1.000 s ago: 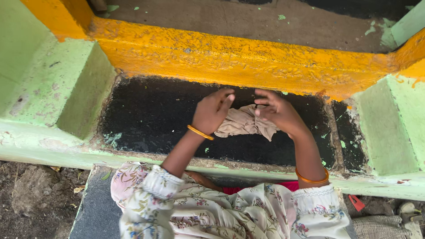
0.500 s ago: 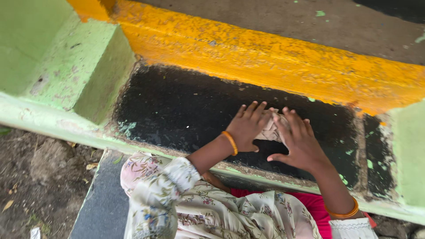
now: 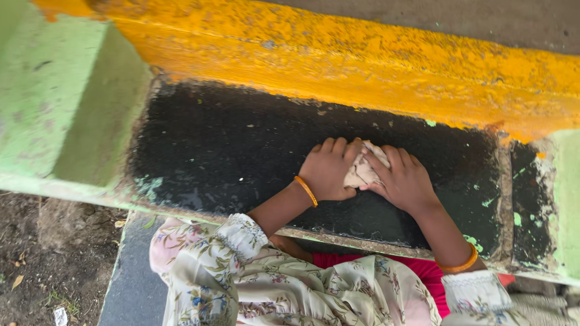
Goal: The person wipes a black stone step with a light brown cloth, repeatedly scrubbing the surface and edges before picking up the cloth.
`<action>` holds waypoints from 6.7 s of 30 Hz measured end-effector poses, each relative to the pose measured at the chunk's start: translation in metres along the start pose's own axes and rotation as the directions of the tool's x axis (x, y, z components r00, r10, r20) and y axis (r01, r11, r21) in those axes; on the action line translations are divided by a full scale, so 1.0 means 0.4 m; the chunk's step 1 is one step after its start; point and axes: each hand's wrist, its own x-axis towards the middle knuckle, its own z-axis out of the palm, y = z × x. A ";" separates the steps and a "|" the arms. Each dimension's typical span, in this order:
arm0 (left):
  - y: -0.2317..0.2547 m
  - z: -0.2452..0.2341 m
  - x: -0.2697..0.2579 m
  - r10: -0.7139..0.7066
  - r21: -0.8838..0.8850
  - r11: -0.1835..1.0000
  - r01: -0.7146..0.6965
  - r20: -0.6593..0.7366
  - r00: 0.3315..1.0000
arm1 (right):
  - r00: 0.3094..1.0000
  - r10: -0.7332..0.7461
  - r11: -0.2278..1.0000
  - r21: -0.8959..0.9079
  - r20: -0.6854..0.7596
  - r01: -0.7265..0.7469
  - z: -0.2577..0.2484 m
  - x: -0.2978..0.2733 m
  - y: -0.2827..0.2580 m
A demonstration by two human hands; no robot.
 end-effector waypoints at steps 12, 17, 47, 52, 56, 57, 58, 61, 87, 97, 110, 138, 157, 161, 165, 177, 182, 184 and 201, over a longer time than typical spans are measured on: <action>-0.036 0.065 0.140 -0.118 0.141 0.983 0.122 -0.037 0.992 | 0.913 0.395 0.913 0.068 0.102 -0.403 0.008 0.109 -0.013; 0.011 0.063 0.183 -0.364 0.133 0.925 0.356 0.043 0.930 | 0.780 0.575 0.784 0.107 0.246 -0.611 -0.014 0.137 -0.028; 0.142 -0.079 -0.127 -0.140 -0.036 0.989 0.146 0.126 0.982 | 0.913 0.283 0.857 0.350 0.293 -0.378 -0.173 -0.113 -0.135; 0.113 -0.072 -0.154 0.155 0.066 0.983 -0.170 0.190 0.970 | 0.972 0.095 0.992 0.061 0.217 -0.110 -0.160 -0.191 -0.120; 0.067 -0.034 -0.126 0.201 0.068 0.971 -0.229 0.288 0.936 | 0.999 0.009 0.994 0.111 -0.036 -0.005 -0.130 -0.174 -0.072; 0.051 -0.014 -0.109 0.187 0.096 0.972 -0.216 0.252 0.950 | 1.000 0.000 0.992 0.122 -0.020 0.002 -0.113 -0.152 -0.057; 0.025 0.011 -0.072 0.173 0.124 0.971 -0.202 0.215 0.961 | 0.999 0.029 0.998 0.051 -0.019 -0.028 -0.092 -0.119 -0.022; -0.071 0.090 0.076 0.205 0.412 0.889 -0.201 0.035 0.978 | 0.985 0.171 0.976 -0.143 0.028 -0.166 -0.005 -0.009 0.081; -0.063 0.082 0.064 0.083 0.167 0.979 -0.113 0.176 0.981 | 0.944 0.316 0.892 0.310 0.095 -0.329 -0.078 -0.045 -0.031; -0.039 0.030 -0.023 0.166 0.195 0.954 -0.230 0.295 0.941 | 0.965 0.251 0.927 0.265 0.082 -0.264 -0.013 -0.129 -0.107; 0.055 0.028 -0.168 0.020 0.177 0.982 -0.064 0.237 0.971 | 0.980 0.181 0.912 0.359 0.077 -0.197 -0.086 -0.140 -0.176; 0.096 -0.024 -0.248 0.007 0.353 0.935 -0.019 0.036 0.999 | 0.973 0.179 0.934 0.286 0.146 -0.215 -0.037 -0.183 -0.218; 0.354 0.147 -0.159 0.371 0.164 0.897 -0.410 0.223 0.901 | 0.903 0.412 0.905 0.058 0.119 -0.421 -0.150 -0.550 -0.194; 0.349 0.186 0.027 0.401 0.221 0.873 -0.435 0.186 0.897 | 0.856 0.516 0.849 0.118 0.019 -0.514 -0.142 -0.514 -0.075; 0.289 0.188 0.155 0.412 0.213 0.868 -0.448 0.193 0.890 | 0.827 0.562 0.812 0.179 0.016 -0.556 -0.132 -0.443 0.000; 0.160 0.264 0.413 0.148 0.470 0.851 -0.233 0.212 0.966 | 0.818 0.565 0.824 0.129 -0.107 -0.552 -0.025 -0.240 0.273; 0.160 0.292 0.407 -0.001 0.379 0.924 -0.048 0.128 0.992 | 0.825 0.526 0.839 -0.030 -0.207 -0.543 0.008 -0.218 0.288; 0.188 0.273 0.410 -0.102 0.443 0.896 0.003 0.202 0.974 | 0.788 0.602 0.796 0.012 -0.130 -0.605 0.002 -0.204 0.274; 0.326 0.169 -0.108 -0.099 0.740 0.673 0.017 0.067 0.993 | 0.791 0.566 0.812 -0.008 -0.231 -0.583 -0.116 -0.362 -0.138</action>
